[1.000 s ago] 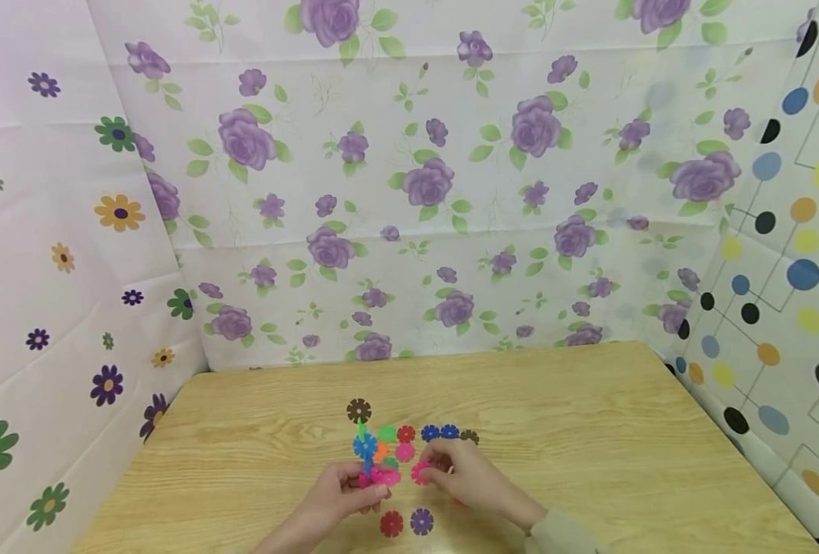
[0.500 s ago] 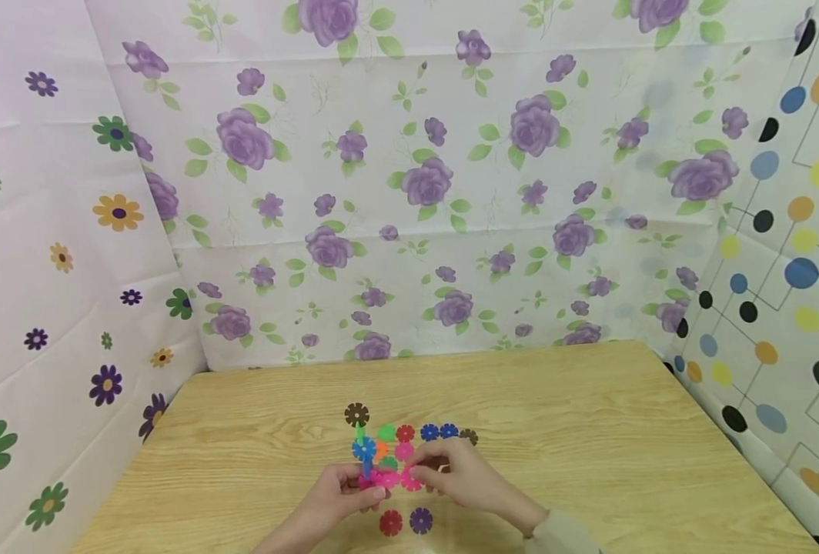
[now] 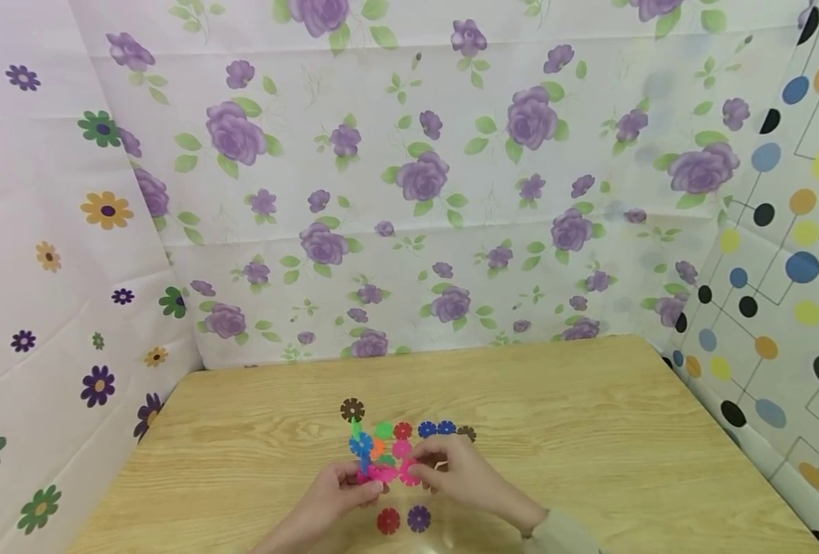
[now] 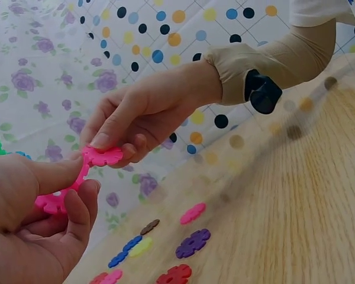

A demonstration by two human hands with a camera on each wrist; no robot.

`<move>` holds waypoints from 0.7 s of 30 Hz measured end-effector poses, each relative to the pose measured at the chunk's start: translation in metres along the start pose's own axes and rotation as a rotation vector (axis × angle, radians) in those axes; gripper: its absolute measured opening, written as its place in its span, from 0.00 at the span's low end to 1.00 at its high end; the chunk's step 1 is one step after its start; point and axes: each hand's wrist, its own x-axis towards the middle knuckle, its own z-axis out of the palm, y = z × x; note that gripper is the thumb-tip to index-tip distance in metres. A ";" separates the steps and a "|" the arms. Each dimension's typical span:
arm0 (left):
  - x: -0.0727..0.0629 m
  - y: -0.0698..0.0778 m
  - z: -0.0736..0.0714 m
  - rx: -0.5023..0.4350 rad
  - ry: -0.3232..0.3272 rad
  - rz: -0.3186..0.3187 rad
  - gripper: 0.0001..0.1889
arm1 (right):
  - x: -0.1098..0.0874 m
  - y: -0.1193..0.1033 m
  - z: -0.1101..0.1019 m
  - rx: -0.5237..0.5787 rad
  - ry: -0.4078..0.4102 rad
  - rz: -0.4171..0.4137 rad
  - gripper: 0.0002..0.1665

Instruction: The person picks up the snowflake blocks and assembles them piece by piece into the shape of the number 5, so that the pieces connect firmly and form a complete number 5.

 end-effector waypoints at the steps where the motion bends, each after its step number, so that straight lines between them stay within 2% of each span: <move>1: 0.000 0.001 -0.001 -0.009 0.000 0.003 0.17 | 0.000 0.000 -0.001 0.003 0.003 0.000 0.07; 11: -0.002 0.000 -0.003 -0.069 -0.032 -0.010 0.18 | -0.001 -0.007 -0.001 0.033 -0.027 0.030 0.08; 21: -0.001 -0.005 -0.001 -0.055 -0.029 -0.001 0.17 | 0.003 -0.007 -0.005 -0.081 -0.092 -0.012 0.07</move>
